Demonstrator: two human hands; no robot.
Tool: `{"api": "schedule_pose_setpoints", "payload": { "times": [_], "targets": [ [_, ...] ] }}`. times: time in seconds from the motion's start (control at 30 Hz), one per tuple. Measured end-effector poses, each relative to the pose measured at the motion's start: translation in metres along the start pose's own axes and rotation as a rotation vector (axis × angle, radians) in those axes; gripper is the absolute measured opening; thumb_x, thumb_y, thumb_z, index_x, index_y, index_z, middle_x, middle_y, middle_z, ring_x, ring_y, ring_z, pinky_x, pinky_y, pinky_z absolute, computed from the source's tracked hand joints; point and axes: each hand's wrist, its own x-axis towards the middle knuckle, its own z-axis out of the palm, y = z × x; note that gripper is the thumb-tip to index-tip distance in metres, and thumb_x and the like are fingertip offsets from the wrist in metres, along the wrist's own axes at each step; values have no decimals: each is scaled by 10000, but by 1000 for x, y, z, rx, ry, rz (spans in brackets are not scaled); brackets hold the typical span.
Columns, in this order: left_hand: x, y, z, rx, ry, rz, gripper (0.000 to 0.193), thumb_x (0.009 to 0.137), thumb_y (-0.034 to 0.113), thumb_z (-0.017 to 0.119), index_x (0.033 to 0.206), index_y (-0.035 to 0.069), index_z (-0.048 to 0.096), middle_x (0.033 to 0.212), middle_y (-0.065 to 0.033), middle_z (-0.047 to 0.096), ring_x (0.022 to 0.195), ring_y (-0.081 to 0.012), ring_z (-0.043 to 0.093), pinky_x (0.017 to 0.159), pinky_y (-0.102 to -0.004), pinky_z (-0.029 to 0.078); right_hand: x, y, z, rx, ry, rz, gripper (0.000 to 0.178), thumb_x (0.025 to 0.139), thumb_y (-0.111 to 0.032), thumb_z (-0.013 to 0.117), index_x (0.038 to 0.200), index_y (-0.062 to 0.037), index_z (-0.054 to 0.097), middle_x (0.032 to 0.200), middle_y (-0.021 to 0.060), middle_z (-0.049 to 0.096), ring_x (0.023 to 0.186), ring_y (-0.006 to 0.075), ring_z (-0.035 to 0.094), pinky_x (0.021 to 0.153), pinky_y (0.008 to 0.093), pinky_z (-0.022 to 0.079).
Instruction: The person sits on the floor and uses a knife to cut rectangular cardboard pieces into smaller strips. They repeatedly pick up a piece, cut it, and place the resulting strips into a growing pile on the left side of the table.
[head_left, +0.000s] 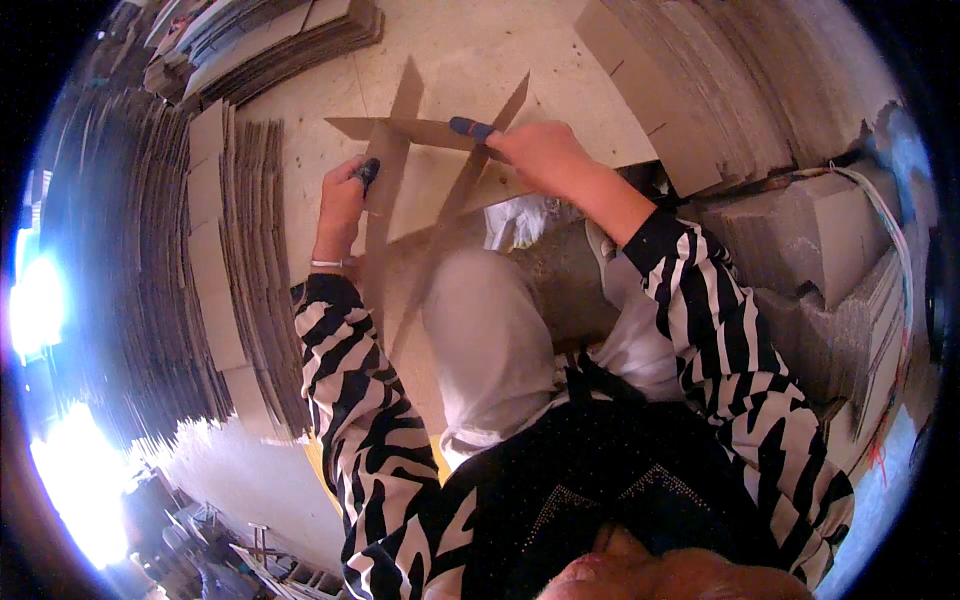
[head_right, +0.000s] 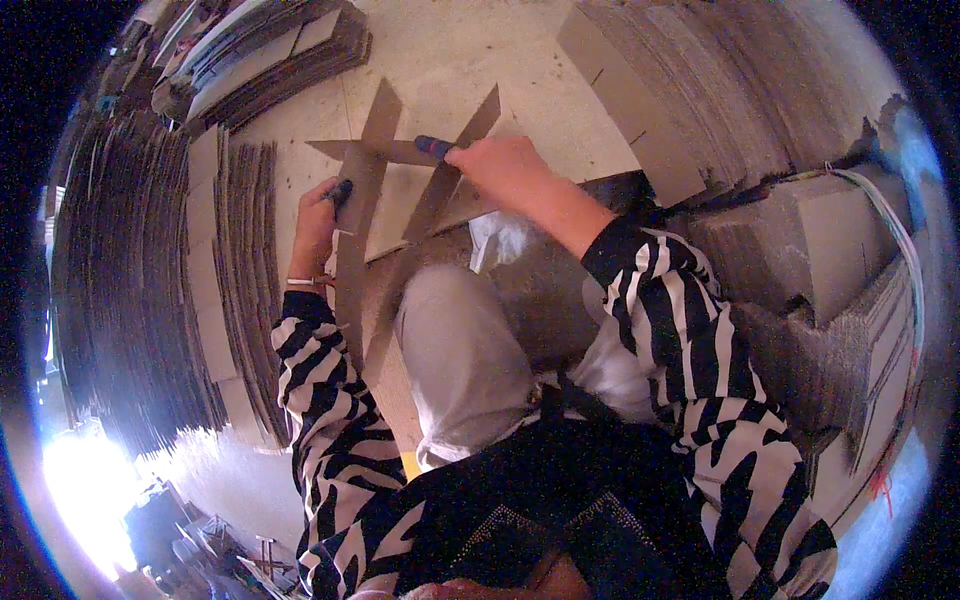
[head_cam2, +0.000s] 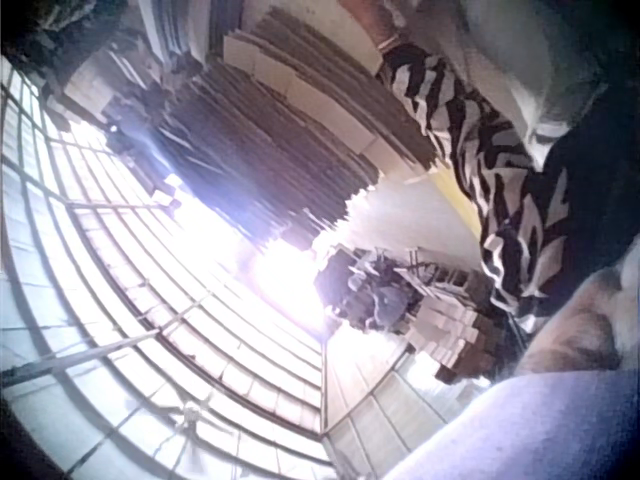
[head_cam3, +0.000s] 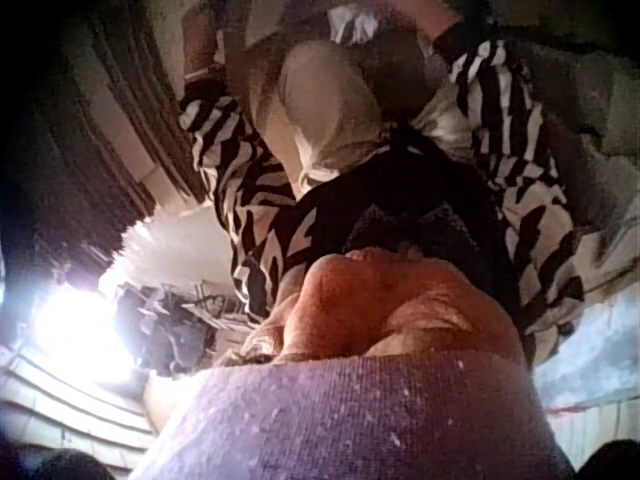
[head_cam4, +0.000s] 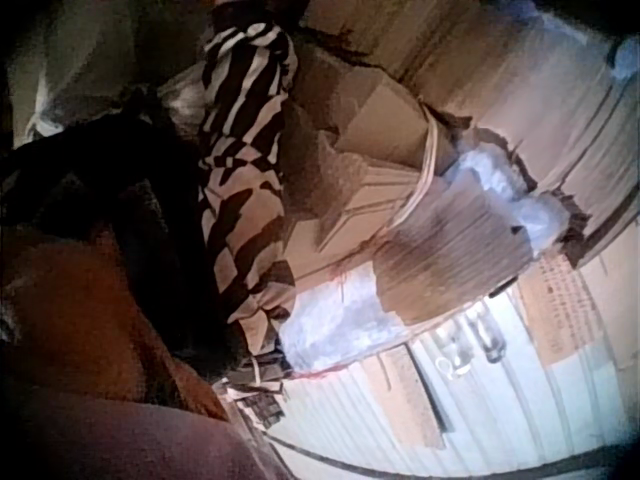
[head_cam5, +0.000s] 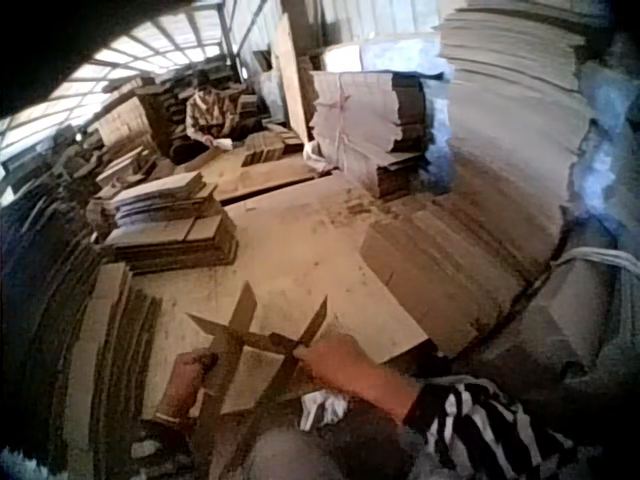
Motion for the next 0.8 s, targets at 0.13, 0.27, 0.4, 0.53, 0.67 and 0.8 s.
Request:
{"api": "schedule_pose_setpoints", "payload": {
  "times": [0.13,0.27,0.4,0.53,0.67,0.8],
  "targets": [
    [-19,38,18,138,-19,35,381,980,207,447,1328,72,522,1132,-104,639,947,-163,620,784,-272,479,3,41,-14,26,189,183,285,809,-115,571,1092,-143,593,877,108,672,852,354,656,680,484,515],
    [-62,51,19,360,-33,146,473,983,285,443,1420,106,411,1179,-113,621,1036,-196,604,862,-287,461,-4,93,0,68,220,347,339,795,-85,564,1131,-133,579,981,151,663,933,375,623,742,481,503],
    [-99,23,32,291,195,231,505,977,287,463,1432,83,384,1184,-116,607,1022,-213,596,880,-304,458,-27,135,-21,15,145,514,402,794,-154,615,1187,-111,545,1114,172,625,1035,397,579,834,462,485],
    [-117,-8,49,98,365,239,497,999,259,426,1452,73,346,1240,-120,560,1081,-203,558,902,-314,452,-93,146,-38,-215,251,716,553,730,-262,728,1233,-118,548,1296,137,546,1263,324,446,986,539,379],
    [-94,-12,78,132,488,357,468,984,159,444,1433,51,365,1153,-134,603,1030,-222,593,878,-322,459,-124,162,-5,-355,152,803,545,736,-241,726,1247,-143,563,1380,96,497,1372,243,327,1043,621,270],
    [-60,-6,72,436,387,290,326,861,128,570,1174,45,603,1016,-171,657,920,-311,633,797,-386,485,-125,181,-25,-370,266,769,460,748,-153,679,1195,-144,573,1310,114,538,1277,299,434,978,572,350]
  ]
}}
